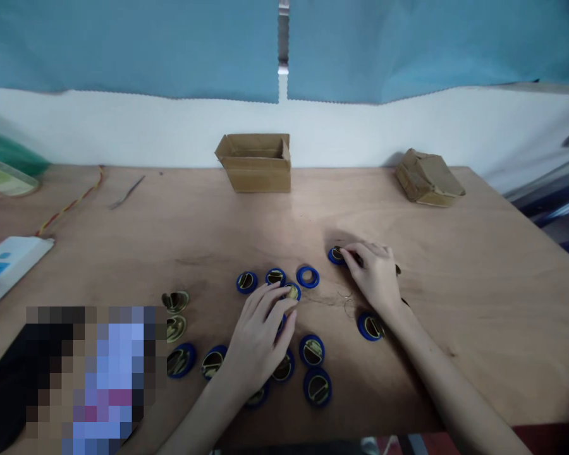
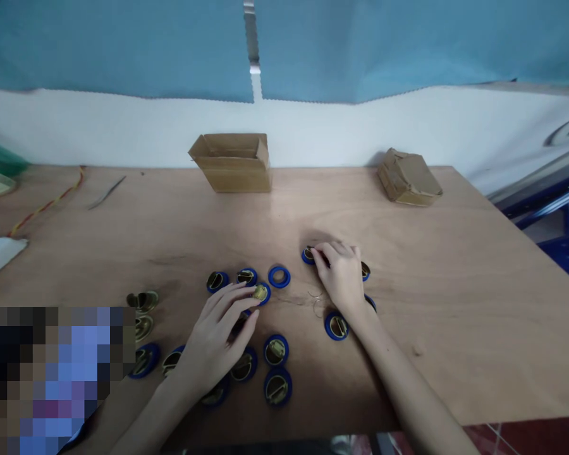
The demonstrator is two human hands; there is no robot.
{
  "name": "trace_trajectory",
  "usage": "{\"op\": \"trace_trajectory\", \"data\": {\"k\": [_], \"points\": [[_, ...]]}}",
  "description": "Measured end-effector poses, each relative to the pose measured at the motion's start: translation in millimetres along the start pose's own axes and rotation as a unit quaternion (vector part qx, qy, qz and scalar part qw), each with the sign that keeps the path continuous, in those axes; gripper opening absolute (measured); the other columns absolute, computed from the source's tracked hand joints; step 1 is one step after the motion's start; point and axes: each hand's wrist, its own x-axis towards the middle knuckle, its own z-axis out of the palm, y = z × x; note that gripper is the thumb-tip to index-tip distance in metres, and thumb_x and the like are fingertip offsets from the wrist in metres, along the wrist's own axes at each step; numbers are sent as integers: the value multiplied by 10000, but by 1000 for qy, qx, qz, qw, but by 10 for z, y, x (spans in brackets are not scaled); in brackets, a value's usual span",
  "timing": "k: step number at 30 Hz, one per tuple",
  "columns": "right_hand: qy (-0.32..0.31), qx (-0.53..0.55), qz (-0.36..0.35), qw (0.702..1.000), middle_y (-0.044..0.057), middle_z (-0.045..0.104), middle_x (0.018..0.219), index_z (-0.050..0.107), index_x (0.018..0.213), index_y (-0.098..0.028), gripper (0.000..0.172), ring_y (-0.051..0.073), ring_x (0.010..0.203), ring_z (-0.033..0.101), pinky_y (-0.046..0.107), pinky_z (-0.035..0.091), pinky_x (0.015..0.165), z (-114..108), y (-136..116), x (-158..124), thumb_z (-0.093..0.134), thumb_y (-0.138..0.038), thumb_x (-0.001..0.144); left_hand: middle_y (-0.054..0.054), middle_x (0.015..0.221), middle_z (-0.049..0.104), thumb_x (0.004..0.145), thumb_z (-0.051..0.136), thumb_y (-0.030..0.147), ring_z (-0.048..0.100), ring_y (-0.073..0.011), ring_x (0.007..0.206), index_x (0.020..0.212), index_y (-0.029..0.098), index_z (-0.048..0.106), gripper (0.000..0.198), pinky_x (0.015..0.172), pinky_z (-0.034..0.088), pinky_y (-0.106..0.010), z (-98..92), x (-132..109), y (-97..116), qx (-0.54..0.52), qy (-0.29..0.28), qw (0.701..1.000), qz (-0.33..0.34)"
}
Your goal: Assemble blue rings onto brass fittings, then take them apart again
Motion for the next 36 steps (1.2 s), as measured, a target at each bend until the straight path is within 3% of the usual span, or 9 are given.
{"op": "trace_trajectory", "data": {"k": [7,10,12,16,20,25,31,36], "points": [[-5,-138,-47,989,146,697,1057,710,1020,-178,191,293,934,618,409,401,777,-36,-147,-13,530,-240,1007,-93,1138,705,933,613,82,614,-267,1195,1070,193,627,177,1055,516,-455,-27,20,-39,5,23,1000,-11],[-73,-41,-113,990,151,694,1142,681,1119,-160,204,300,1035,630,445,477,871,-74,-260,-46,529,-244,1011,-92,1124,710,934,621,88,617,-261,1188,1055,189,629,158,1054,512,-444,-37,30,-74,9,32,999,-13],[-142,49,-162,975,139,676,1266,644,1226,-165,255,286,1153,626,455,500,981,-68,-306,-86,545,-259,1011,-88,1116,716,940,620,99,623,-256,1181,1051,193,631,145,1052,511,-434,-53,38,-102,14,41,999,-18],[-212,111,-198,951,107,619,1438,582,1357,-185,350,268,1320,582,493,448,1143,30,-310,-180,558,-241,1012,-70,1094,735,958,592,127,660,-238,1132,1030,209,639,118,1030,520,-412,-127,60,-160,12,50,998,-36],[-210,104,-188,954,112,654,1396,617,1325,-185,320,267,1268,633,511,488,1121,93,-302,-223,519,-182,1020,-39,1052,755,973,564,179,719,-204,1003,1031,228,657,120,906,567,-336,-306,97,-220,-17,32,996,-79],[-169,112,-167,965,126,669,1349,607,1342,-198,344,294,1224,648,528,550,1044,9,-351,-205,559,-207,1001,-18,1026,770,982,560,328,744,-215,942,1051,248,664,148,808,575,-311,-638,36,-360,3,15,989,-150],[-114,143,-150,972,156,632,1335,538,1389,-186,375,308,1216,635,524,573,994,-105,-391,-202,527,-223,1016,-62,1044,759,984,496,473,735,-281,929,1115,253,642,294,767,571,-371,-990,-357,-535,106,6,967,-230],[-114,138,-143,974,153,645,1291,552,1354,-186,350,314,1150,664,521,589,952,-140,-463,-228,540,-242,1009,-143,1122,720,957,500,508,692,-375,1042,1129,217,636,364,888,546,-495,-1072,-734,-668,197,21,952,-234]]}}
